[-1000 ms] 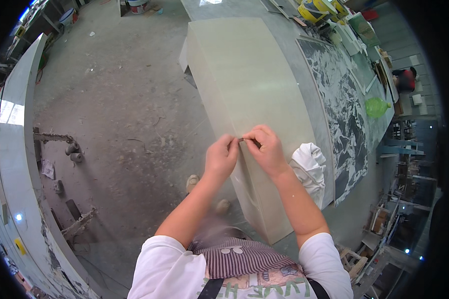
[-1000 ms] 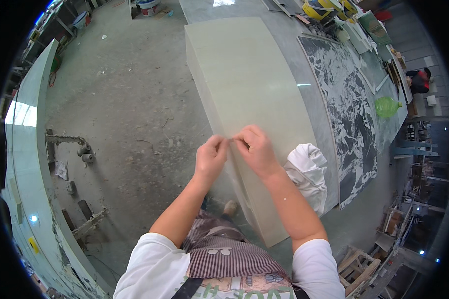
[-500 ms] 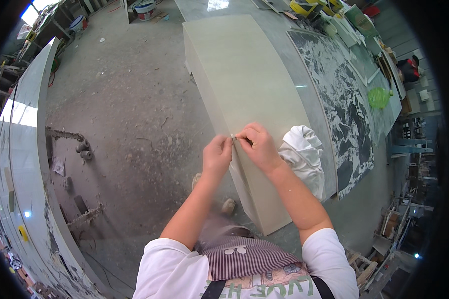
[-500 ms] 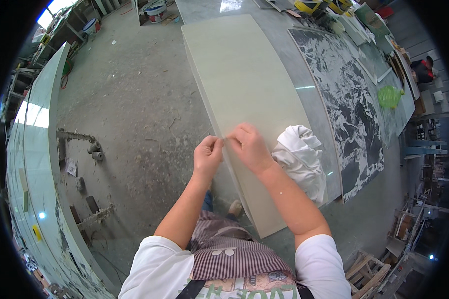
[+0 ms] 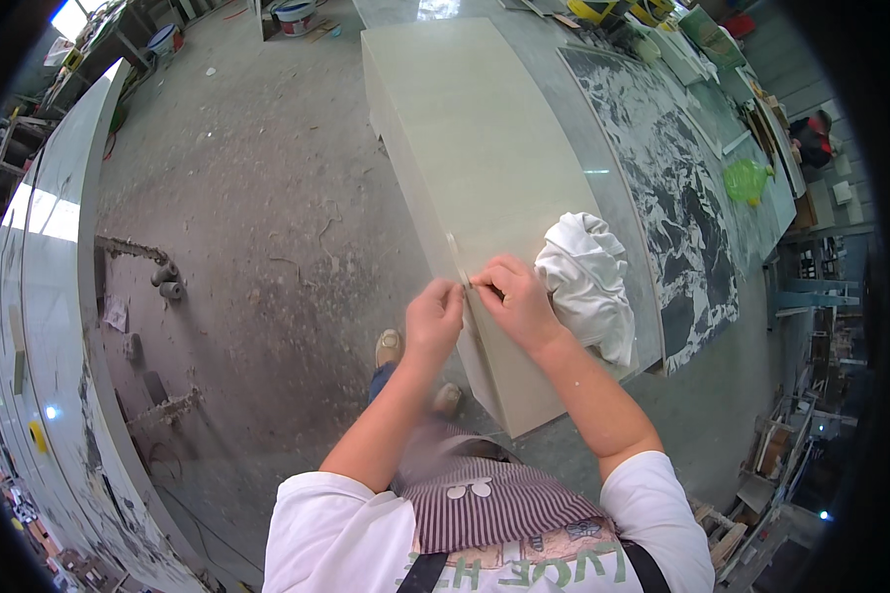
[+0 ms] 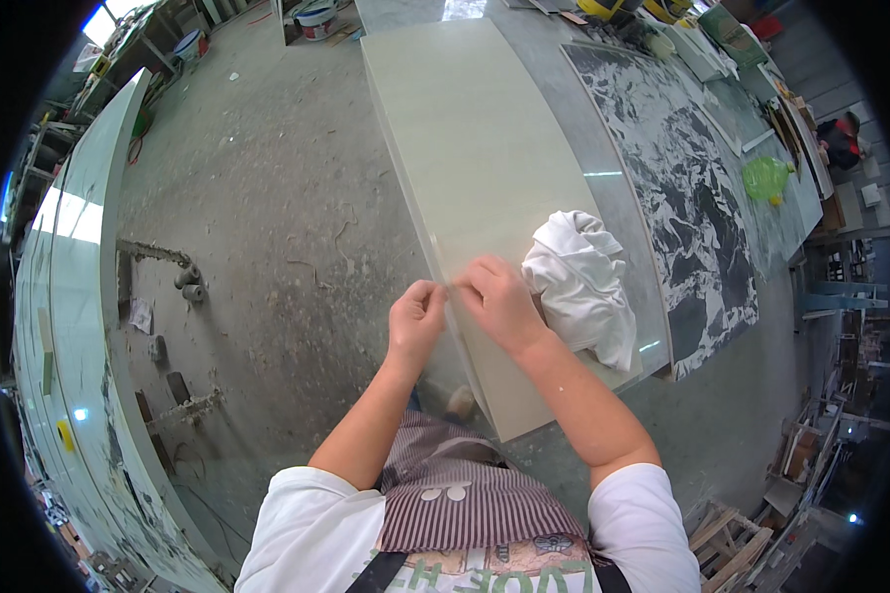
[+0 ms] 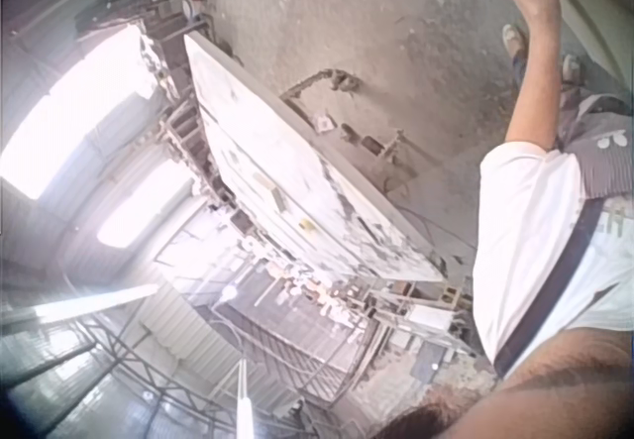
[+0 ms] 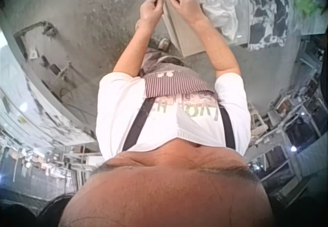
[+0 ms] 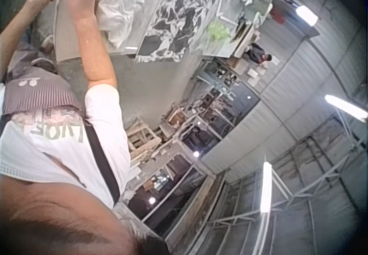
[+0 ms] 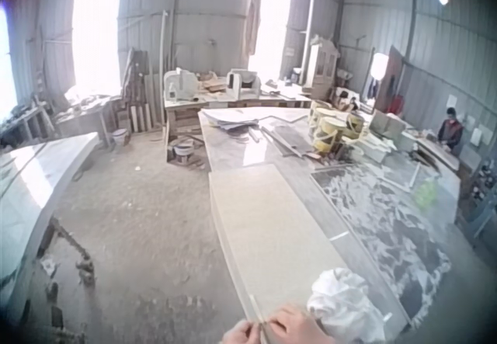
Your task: The person uses a small blade to carefully cut and peel off strips of tape from the edges of large flat panels. They move between different workstations in a workshop, repeating the same peeling action on multiple surfaces.
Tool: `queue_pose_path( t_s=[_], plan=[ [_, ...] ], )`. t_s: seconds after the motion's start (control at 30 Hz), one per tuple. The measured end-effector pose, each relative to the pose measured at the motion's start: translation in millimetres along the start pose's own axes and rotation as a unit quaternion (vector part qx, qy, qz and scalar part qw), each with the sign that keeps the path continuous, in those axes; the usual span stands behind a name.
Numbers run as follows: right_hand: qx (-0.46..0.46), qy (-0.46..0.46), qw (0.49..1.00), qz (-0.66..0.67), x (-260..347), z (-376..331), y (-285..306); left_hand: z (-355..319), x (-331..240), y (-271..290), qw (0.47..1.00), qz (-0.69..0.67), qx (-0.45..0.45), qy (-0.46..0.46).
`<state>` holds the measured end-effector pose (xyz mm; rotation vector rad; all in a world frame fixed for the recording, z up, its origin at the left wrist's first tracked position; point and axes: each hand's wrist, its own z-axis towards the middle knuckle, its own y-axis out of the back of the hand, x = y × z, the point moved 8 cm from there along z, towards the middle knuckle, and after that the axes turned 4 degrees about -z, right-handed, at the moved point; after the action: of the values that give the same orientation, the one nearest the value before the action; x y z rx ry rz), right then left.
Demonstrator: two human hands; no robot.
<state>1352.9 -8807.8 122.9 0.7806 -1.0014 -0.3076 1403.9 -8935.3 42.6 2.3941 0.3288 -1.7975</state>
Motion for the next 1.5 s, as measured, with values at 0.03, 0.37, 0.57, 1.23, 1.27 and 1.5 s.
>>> queue_pose_path(
  t_s=[0.03,0.37,0.57,1.23,1.27,1.5],
  plan=[
    [-0.001,0.001,1.0,0.001,1,-5,2,-5,2,-1,1.0,0.008,-0.002,-0.006],
    [0.008,0.0,1.0,0.01,7,-50,10,-46,21,-12,0.999,0.03,-0.009,-0.027],
    [0.01,0.013,1.0,0.003,21,-80,20,-80,26,-18,0.997,0.029,-0.017,-0.064],
    [0.034,0.034,0.999,-0.013,37,-177,38,-173,50,-38,0.995,0.073,0.002,-0.074],
    [0.037,0.032,0.999,-0.014,38,-180,40,-177,49,-39,0.995,0.086,0.012,-0.054],
    [0.05,0.031,0.998,-0.032,45,-213,48,-205,69,-46,0.987,0.146,0.072,-0.002]
  ],
)
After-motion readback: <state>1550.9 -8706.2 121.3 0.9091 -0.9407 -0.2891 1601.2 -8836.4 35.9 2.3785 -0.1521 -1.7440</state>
